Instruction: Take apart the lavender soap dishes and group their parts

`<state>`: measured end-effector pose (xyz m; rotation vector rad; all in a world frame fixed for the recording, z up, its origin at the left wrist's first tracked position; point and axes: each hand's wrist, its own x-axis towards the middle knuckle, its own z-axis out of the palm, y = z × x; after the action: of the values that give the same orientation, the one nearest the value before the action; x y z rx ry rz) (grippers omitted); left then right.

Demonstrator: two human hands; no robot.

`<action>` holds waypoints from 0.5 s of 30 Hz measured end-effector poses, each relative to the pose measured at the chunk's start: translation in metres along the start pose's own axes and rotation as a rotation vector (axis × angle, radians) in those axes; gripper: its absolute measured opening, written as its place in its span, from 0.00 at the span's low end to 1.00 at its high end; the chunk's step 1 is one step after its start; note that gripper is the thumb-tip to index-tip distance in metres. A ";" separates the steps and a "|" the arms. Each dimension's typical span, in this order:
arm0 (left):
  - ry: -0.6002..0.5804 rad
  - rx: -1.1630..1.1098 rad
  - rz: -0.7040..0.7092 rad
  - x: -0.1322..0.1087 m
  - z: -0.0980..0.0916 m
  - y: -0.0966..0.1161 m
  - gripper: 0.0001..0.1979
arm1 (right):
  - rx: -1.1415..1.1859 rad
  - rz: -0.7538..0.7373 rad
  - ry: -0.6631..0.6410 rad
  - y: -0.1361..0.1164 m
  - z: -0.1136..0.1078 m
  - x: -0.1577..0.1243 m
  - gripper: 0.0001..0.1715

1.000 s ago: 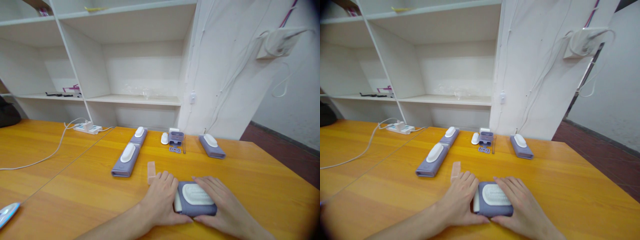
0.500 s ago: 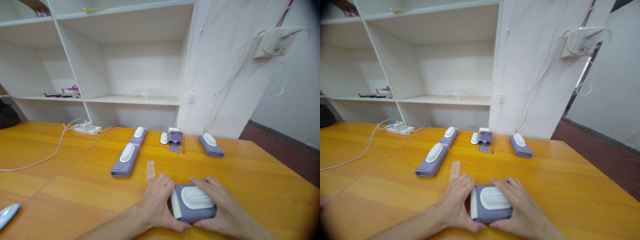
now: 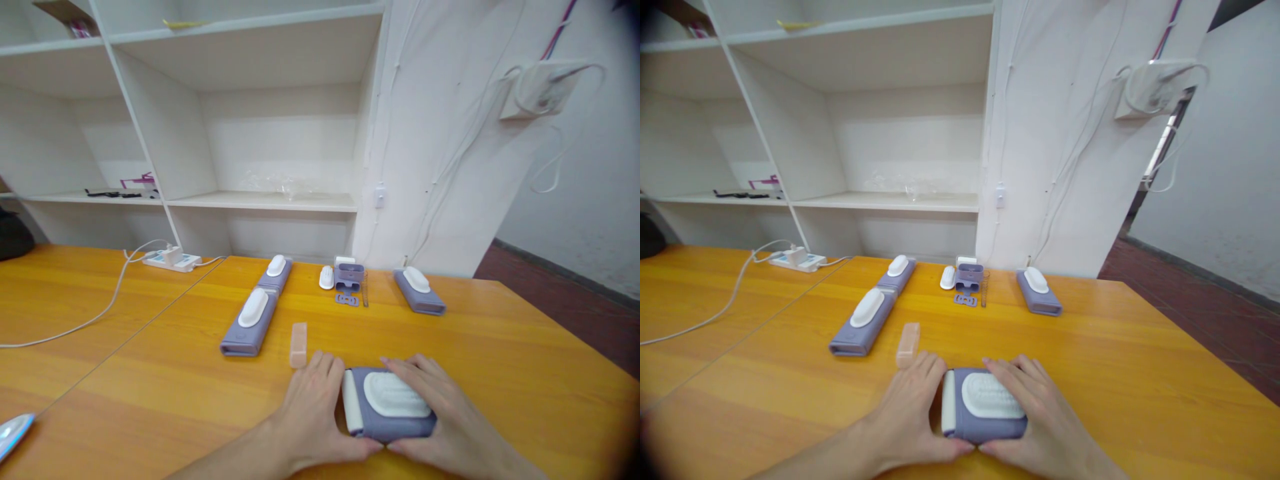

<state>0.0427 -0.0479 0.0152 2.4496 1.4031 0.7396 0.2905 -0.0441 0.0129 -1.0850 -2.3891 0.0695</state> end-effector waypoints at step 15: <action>-0.029 0.075 0.108 0.008 0.009 -0.008 0.34 | 0.006 0.003 -0.036 0.002 -0.001 0.002 0.50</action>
<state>0.0452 -0.0365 0.0066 2.5996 1.3201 0.6825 0.2916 -0.0420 0.0144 -1.0936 -2.4173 0.0980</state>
